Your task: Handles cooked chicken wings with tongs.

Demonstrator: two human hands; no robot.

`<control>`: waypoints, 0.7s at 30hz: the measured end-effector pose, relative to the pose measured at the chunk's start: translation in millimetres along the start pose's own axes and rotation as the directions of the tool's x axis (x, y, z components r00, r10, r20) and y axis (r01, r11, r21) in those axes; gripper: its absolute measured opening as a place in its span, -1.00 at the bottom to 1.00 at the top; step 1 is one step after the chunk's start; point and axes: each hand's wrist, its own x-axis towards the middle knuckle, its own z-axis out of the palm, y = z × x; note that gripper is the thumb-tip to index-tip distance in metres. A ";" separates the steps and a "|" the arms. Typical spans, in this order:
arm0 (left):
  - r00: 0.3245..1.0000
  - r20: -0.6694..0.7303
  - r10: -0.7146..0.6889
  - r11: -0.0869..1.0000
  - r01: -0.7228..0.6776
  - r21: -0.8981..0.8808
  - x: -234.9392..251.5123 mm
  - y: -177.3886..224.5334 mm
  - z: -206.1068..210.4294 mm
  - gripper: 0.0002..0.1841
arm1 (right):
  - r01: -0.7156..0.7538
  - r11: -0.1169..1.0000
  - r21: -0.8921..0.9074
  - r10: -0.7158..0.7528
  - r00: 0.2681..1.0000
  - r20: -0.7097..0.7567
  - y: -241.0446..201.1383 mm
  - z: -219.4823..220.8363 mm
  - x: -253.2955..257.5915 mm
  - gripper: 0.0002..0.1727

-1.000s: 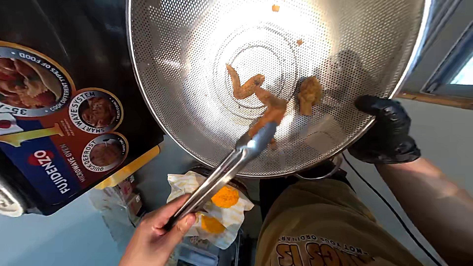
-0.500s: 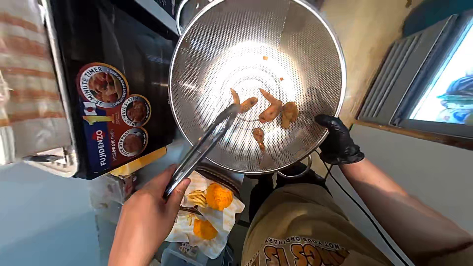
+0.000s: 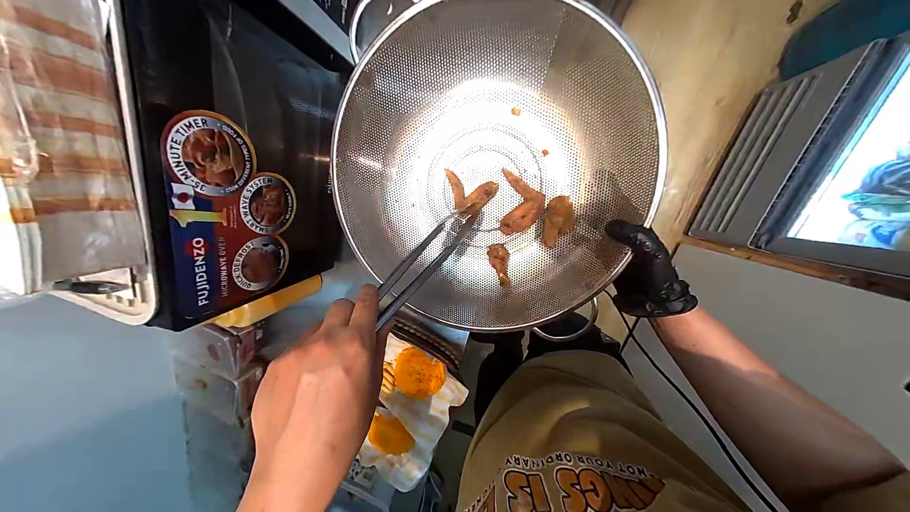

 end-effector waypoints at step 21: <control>0.996 0.028 0.082 0.966 -0.086 0.245 -6.7 37.9 4.3 -0.63 | 0.012 1.000 -0.002 -0.012 1.000 0.002 0.0 1.6 -0.9 -0.56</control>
